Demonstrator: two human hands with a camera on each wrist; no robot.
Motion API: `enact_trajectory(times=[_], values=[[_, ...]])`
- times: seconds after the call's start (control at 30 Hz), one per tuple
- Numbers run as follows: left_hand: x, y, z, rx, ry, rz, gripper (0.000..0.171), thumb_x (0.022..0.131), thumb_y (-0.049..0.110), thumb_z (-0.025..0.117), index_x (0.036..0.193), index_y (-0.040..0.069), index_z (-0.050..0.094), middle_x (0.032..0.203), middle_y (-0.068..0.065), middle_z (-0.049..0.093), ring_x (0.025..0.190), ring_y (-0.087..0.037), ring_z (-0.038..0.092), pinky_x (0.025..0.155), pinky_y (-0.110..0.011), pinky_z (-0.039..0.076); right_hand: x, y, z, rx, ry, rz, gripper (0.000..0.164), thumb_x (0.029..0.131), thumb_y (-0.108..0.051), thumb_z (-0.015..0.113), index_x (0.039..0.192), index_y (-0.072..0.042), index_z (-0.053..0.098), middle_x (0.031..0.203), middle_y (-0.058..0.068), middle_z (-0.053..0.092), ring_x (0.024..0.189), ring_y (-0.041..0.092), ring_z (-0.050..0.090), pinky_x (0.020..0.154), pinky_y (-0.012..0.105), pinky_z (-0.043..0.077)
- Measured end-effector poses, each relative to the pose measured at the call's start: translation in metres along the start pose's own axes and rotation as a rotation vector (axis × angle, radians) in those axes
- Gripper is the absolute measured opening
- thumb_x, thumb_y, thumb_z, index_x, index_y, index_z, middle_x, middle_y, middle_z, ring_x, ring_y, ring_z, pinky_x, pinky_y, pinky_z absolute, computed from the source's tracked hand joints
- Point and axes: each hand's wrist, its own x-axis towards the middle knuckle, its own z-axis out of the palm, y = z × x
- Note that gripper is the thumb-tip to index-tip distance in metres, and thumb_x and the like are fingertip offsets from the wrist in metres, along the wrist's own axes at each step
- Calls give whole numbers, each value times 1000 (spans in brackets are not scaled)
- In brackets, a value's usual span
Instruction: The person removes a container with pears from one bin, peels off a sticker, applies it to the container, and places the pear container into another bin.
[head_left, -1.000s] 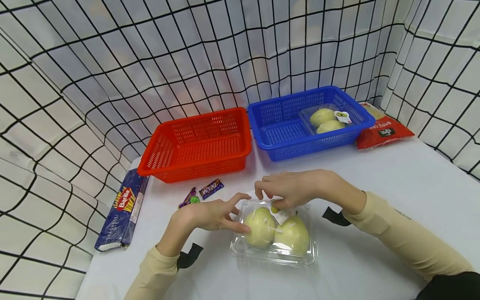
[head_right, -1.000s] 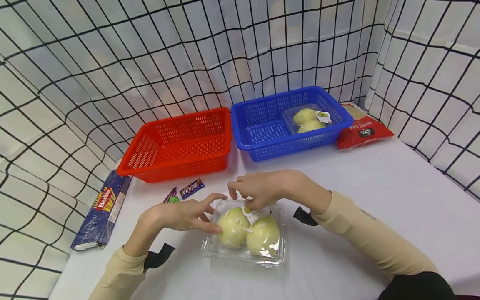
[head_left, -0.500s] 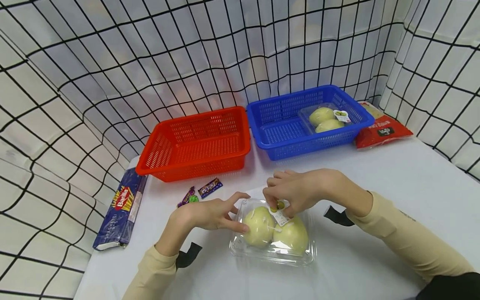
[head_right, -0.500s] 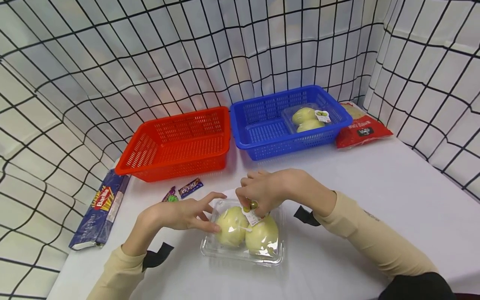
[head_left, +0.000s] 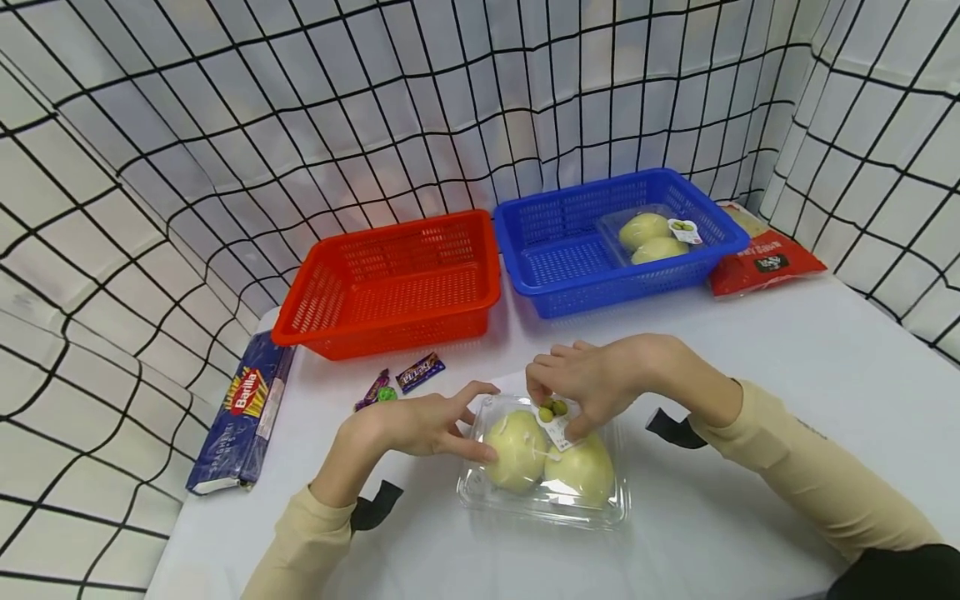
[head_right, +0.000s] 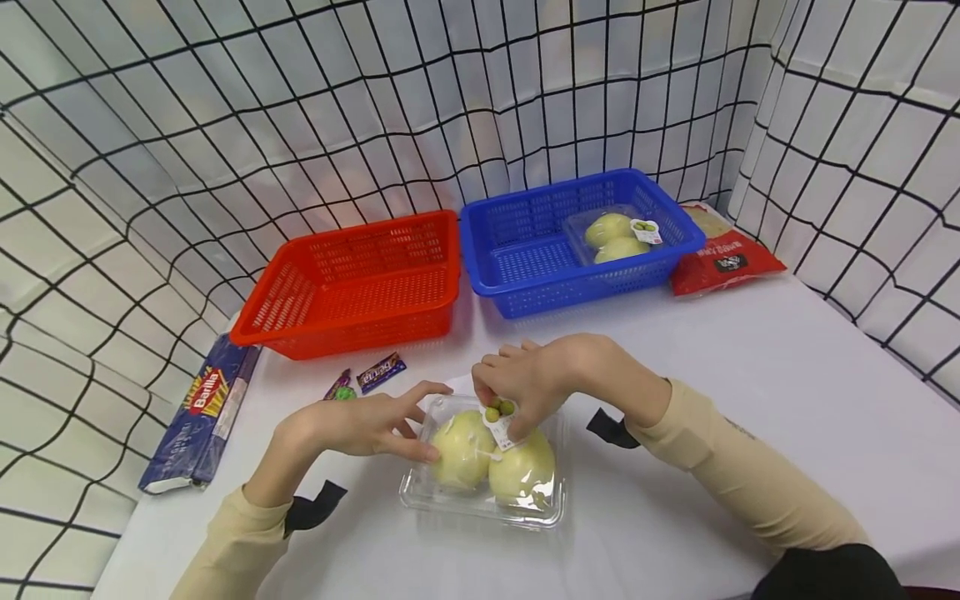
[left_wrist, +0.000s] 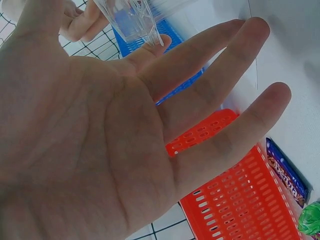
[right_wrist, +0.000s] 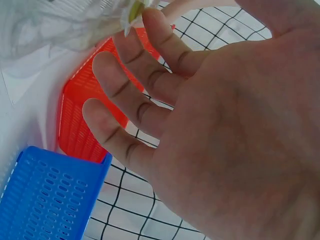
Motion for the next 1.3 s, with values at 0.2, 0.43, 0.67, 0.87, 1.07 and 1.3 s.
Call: enact_trajectory(times=[0.2,0.43,0.67,0.87,1.07,1.3], values=[[-1,1,-1,14,6,-6,83,91,57,71,156,33,25,144,-11,63,126,-28,65,105,-50,55,5,3,4,23,-8,-13,33,92,-33,70,112,-23,48,112,-6,50,106,14,44,94,34,39],[-1,-1,4,26,17,-15,86,89,57,72,156,33,25,142,-8,65,123,-27,66,103,-48,56,17,14,8,169,-86,-27,31,95,-41,64,112,-24,45,113,-5,49,110,14,44,96,33,40],[-3,-1,3,32,35,-7,83,90,56,72,155,34,26,141,-8,66,122,-25,67,103,-47,56,21,29,6,265,-135,-31,41,94,-45,71,108,-19,44,117,-1,50,123,19,46,107,37,41],[-2,-2,4,36,26,-7,86,89,58,72,156,34,25,142,-9,66,119,-24,68,101,-46,57,18,29,3,293,-102,-54,51,93,-48,72,116,-17,37,125,1,51,130,21,48,110,39,43],[-2,-5,3,51,31,10,84,90,58,71,156,34,25,141,-7,66,122,-25,68,102,-47,56,17,7,7,234,55,-135,73,90,-57,72,138,-20,32,144,4,45,131,22,49,116,43,41],[-5,-4,2,58,23,-10,77,91,58,70,151,37,27,143,-9,65,122,-27,68,105,-50,55,11,-31,21,28,20,-8,116,81,-73,69,165,-27,4,168,0,28,154,24,32,129,56,24]])
